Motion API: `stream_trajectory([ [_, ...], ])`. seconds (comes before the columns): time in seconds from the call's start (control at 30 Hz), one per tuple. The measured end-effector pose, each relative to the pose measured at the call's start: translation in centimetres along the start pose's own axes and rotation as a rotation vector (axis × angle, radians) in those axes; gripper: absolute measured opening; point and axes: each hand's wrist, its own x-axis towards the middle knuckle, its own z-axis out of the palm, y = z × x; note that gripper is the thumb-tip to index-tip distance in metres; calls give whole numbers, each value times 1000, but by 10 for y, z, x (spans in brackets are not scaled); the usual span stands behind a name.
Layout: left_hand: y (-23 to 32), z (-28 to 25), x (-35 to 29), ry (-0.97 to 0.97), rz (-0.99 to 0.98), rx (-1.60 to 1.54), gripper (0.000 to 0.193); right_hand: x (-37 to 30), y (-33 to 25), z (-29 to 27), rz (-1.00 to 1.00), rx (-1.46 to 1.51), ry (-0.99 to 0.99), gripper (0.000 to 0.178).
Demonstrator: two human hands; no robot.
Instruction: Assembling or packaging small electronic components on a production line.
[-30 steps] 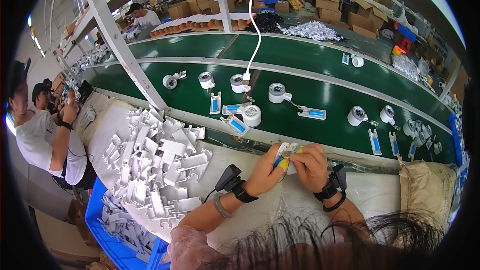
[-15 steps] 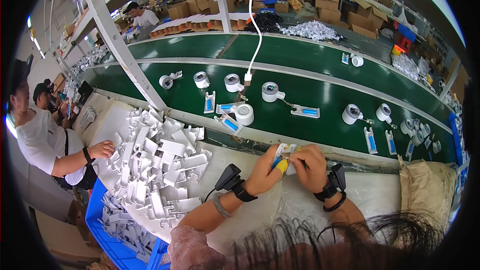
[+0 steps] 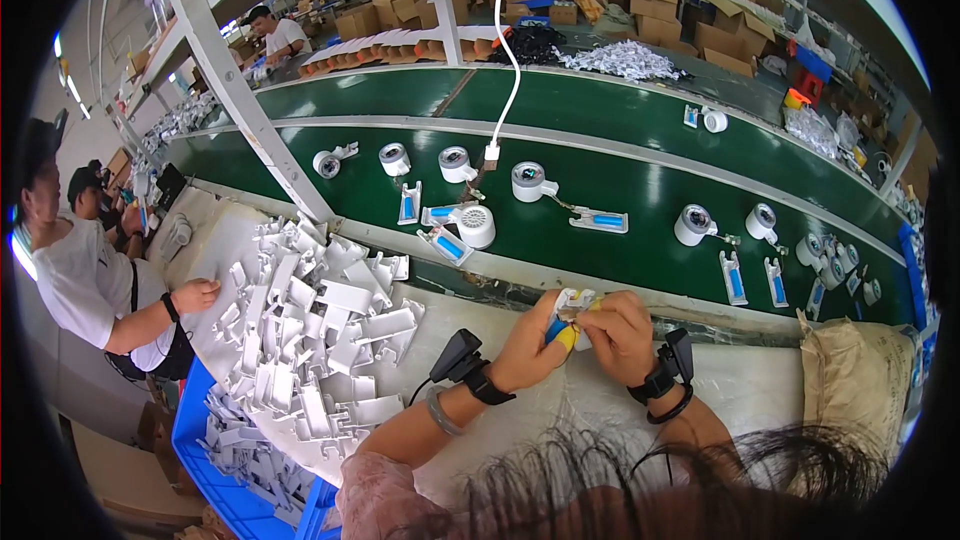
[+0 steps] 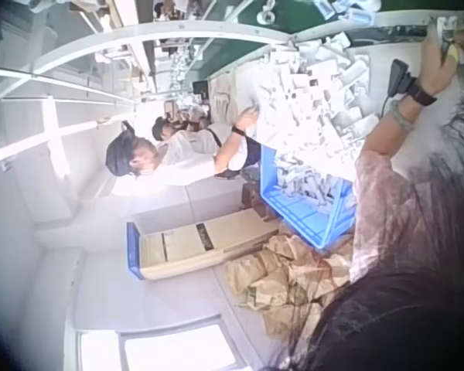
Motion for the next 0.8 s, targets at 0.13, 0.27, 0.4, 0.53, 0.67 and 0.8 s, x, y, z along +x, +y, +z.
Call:
stream_trajectory([
  [0.13, -6, 0, 0, -28, 89, 31, 41, -1, -1, 2, 13, -13, 26, 21],
  [0.27, -7, 2, -1, -1, 90, -19, 40, -2, -1, 3, 23, -1, 38, 21],
  [0.4, -8, 3, -2, 8, 88, -42, 40, 1, -3, 2, 13, -7, 37, 21],
  [0.53, -7, 2, -3, 5, 68, -39, 41, -1, -2, 3, 42, 4, 25, 18],
  [0.67, -9, 2, -3, 8, 63, -40, 41, -3, -2, 4, 65, -3, 25, 18],
  [0.8, -10, 1, -4, 0, 38, -79, 43, -2, -2, 3, 63, -11, 16, 18],
])
